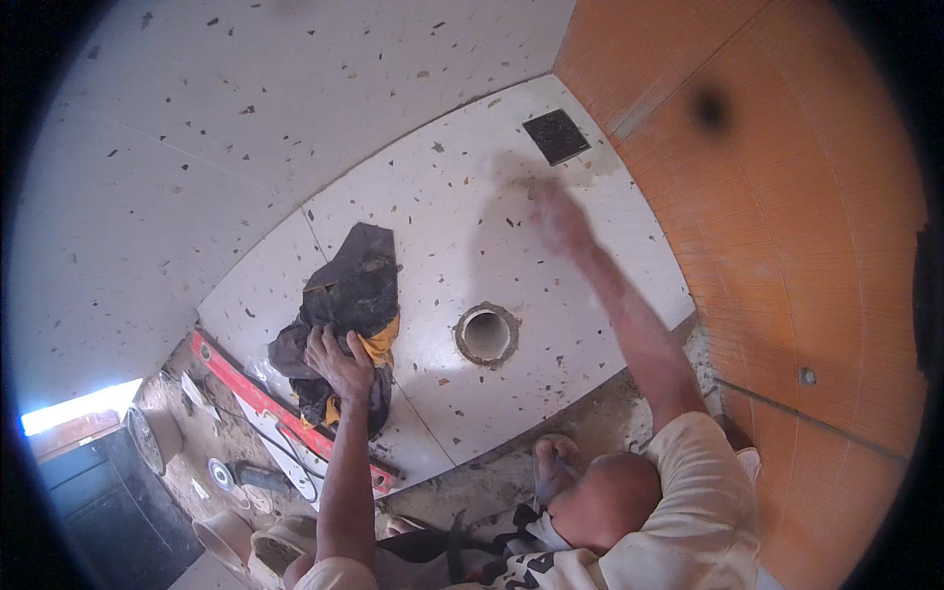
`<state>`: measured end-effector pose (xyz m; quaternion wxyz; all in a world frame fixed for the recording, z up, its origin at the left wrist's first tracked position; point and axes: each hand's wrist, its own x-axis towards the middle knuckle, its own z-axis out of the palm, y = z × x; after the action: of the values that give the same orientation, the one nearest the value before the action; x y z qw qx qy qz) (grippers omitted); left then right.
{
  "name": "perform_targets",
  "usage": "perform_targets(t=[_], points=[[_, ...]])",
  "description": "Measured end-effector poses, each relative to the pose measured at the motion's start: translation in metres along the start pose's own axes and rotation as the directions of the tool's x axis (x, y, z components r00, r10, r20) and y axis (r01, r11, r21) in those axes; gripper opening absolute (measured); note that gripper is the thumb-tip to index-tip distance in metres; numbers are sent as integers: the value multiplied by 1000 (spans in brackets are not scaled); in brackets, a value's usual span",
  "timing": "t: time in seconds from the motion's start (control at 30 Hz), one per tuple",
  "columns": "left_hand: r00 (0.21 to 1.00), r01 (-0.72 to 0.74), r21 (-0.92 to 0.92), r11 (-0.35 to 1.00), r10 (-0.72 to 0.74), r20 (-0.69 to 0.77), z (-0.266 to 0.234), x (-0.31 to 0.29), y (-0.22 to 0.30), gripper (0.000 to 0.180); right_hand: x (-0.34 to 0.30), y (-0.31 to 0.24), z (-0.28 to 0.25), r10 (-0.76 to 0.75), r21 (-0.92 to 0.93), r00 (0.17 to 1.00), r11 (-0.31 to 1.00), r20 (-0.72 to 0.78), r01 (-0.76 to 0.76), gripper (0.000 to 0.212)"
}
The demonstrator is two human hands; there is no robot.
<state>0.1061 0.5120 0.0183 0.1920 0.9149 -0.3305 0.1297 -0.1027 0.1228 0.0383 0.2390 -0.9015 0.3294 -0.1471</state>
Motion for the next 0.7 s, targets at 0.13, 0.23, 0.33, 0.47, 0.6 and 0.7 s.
perform_targets(t=[0.13, 0.23, 0.33, 0.47, 0.6, 0.7], points=[[999, -5, -16, 1000, 4, -42, 0, -4, -7, 39, -102, -62, 35, -168, 197, 980, 970, 109, 145, 41], [998, 24, -11, 1000, -24, -53, -4, -5, -12, 33, -139, -114, 17, -99, 328, 943, 945, 319, -12, 42], [998, 49, -44, 998, -47, 47, -7, -2, -5, 27, -155, -131, -3, -181, 304, 935, 949, 305, 84, 42], [992, 72, -42, 997, -67, 110, -18, 9, -15, 25, -161, -155, -34, -183, 296, 931, 951, 317, 86, 39], [993, 122, -301, 946, -113, 45, -49, 40, -22, 31, -177, -172, -54, -107, 267, 940, 964, 323, 18, 40], [995, 102, -346, 933, -87, 58, -85, 70, -27, 33, -190, -178, -51, -100, 266, 931, 964, 350, 3, 44]])
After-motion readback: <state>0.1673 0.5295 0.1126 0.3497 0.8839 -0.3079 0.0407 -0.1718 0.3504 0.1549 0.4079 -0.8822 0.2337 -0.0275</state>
